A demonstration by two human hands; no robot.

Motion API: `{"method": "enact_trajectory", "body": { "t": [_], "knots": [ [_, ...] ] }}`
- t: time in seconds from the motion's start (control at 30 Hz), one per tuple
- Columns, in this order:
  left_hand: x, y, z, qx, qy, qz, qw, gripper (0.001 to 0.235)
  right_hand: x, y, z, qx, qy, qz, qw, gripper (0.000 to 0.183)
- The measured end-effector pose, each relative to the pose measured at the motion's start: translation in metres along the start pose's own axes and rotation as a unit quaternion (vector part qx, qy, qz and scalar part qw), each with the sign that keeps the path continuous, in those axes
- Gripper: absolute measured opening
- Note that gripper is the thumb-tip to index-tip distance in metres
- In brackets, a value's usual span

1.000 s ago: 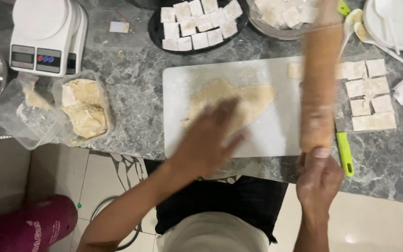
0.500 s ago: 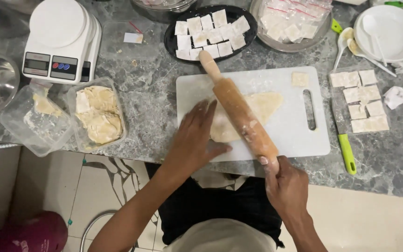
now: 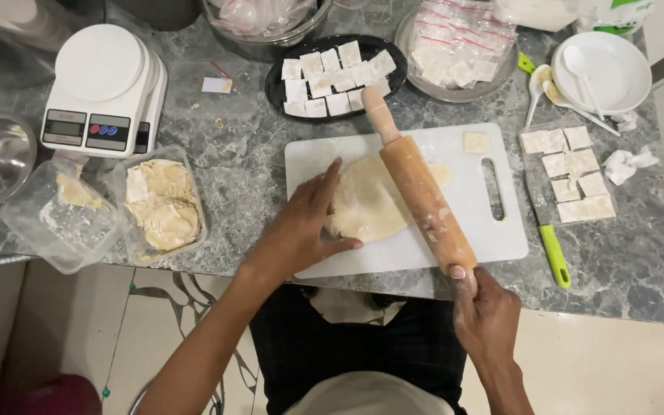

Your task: The person kneads a small piece of dough and then uses a wooden rolling pin to flatten it into a thin sheet on a cutting board.

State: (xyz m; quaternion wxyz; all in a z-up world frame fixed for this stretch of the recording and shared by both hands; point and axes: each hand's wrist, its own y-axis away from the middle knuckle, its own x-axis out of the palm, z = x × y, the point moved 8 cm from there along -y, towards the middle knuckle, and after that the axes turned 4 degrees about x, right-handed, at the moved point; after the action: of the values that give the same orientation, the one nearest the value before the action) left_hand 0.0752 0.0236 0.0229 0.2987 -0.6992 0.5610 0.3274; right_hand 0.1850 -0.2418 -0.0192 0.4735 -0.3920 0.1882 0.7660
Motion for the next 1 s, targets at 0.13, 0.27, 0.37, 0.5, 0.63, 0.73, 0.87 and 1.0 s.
{"method": "enact_trajectory", "body": {
  "t": [0.13, 0.27, 0.37, 0.5, 0.63, 0.73, 0.87, 1.0],
  "knots": [
    [-0.003, 0.000, 0.006, -0.012, 0.011, 0.013, 1.000, 0.123, 0.003, -0.002, -0.002, 0.004, 0.007, 0.022, 1.000, 0.056],
    [0.008, 0.003, 0.002, 0.050, -0.058, -0.016, 0.997, 0.117, 0.008, -0.002, -0.008, -0.009, 0.020, 0.022, 1.000, 0.054],
    [0.016, 0.003, -0.004, 0.072, -0.128, -0.035, 0.989, 0.094, 0.006, -0.001, -0.006, -0.017, 0.005, 0.016, 1.000, 0.054],
    [0.028, 0.002, -0.014, 0.004, -0.167, -0.062, 0.984, 0.091, -0.002, -0.003, -0.010, 0.033, -0.051, -0.004, 0.998, 0.057],
    [0.048, 0.001, -0.033, -0.065, -0.180, -0.132, 0.973, 0.106, -0.001, -0.014, -0.023, -0.001, -0.065, -0.015, 0.998, 0.066],
    [0.047, 0.012, -0.059, -0.035, -0.236, -0.204, 0.950, 0.109, -0.006, -0.032, -0.046, -0.075, 0.056, -0.007, 0.996, 0.062],
    [0.030, 0.019, -0.063, -0.059, -0.085, -0.123, 0.987, 0.111, -0.019, -0.066, -0.064, -0.134, 0.075, 0.024, 0.988, 0.052],
    [-0.026, 0.011, -0.058, 0.016, -0.077, -0.244, 0.966, 0.055, -0.023, -0.082, -0.032, -0.248, 0.109, 0.048, 0.962, 0.054]
  ]
}}
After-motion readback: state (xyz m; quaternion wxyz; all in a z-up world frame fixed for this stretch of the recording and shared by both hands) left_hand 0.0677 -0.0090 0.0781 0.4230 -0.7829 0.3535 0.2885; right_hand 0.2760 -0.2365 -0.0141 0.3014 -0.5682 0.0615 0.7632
